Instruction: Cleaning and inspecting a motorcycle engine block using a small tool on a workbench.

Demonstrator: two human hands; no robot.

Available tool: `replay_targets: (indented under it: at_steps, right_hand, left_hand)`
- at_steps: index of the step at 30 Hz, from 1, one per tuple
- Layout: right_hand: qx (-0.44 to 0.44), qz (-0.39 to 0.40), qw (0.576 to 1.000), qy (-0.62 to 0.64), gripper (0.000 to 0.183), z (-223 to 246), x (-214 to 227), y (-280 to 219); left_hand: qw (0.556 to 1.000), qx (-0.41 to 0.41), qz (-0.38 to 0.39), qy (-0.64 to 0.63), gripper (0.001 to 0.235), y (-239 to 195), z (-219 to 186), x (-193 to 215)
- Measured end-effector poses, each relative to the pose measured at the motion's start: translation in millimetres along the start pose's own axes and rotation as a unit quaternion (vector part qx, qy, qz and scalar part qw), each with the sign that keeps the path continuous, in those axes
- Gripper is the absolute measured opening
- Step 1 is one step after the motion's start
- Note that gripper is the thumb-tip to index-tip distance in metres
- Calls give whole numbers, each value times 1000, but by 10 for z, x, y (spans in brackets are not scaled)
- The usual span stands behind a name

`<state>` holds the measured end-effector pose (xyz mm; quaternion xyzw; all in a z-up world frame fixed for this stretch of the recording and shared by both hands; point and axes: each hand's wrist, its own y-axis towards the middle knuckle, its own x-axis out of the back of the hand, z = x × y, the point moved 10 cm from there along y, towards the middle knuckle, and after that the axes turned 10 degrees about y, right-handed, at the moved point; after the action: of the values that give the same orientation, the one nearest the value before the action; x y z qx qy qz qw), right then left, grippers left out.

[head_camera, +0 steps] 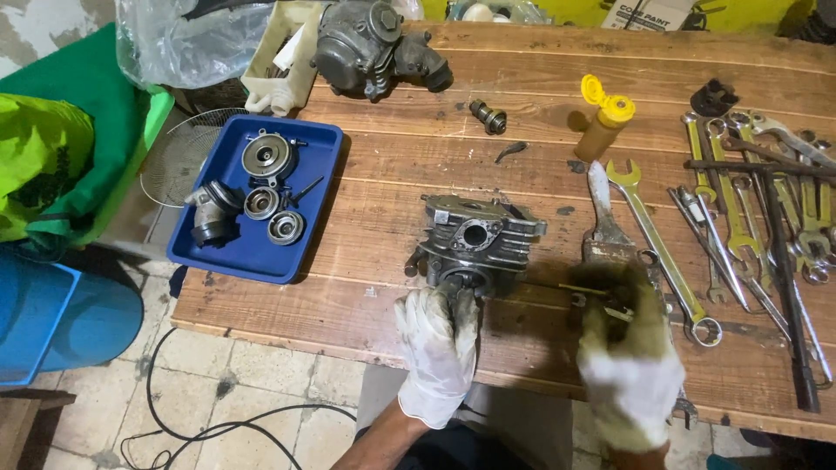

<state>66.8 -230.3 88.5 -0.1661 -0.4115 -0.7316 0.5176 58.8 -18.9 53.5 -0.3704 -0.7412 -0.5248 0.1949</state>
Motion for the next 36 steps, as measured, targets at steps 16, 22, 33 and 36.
replay_targets:
  at_steps: [16, 22, 33, 36]
  right_hand:
    - [-254, 255, 729, 583, 72, 276, -1181, -645]
    - [-266, 290, 502, 770, 83, 224, -1545, -884]
    - [-237, 269, 489, 795, 102, 482, -1481, -850]
    - [-257, 277, 487, 787, 108, 406, -1552, -888]
  left_hand:
    - [990, 45, 13, -135, 17, 9, 183, 2]
    - [939, 179, 74, -286, 16, 32, 292, -62]
    - [770, 440, 107, -449, 20, -362, 600, -427]
    - [745, 464, 101, -469, 20, -380, 605, -471]
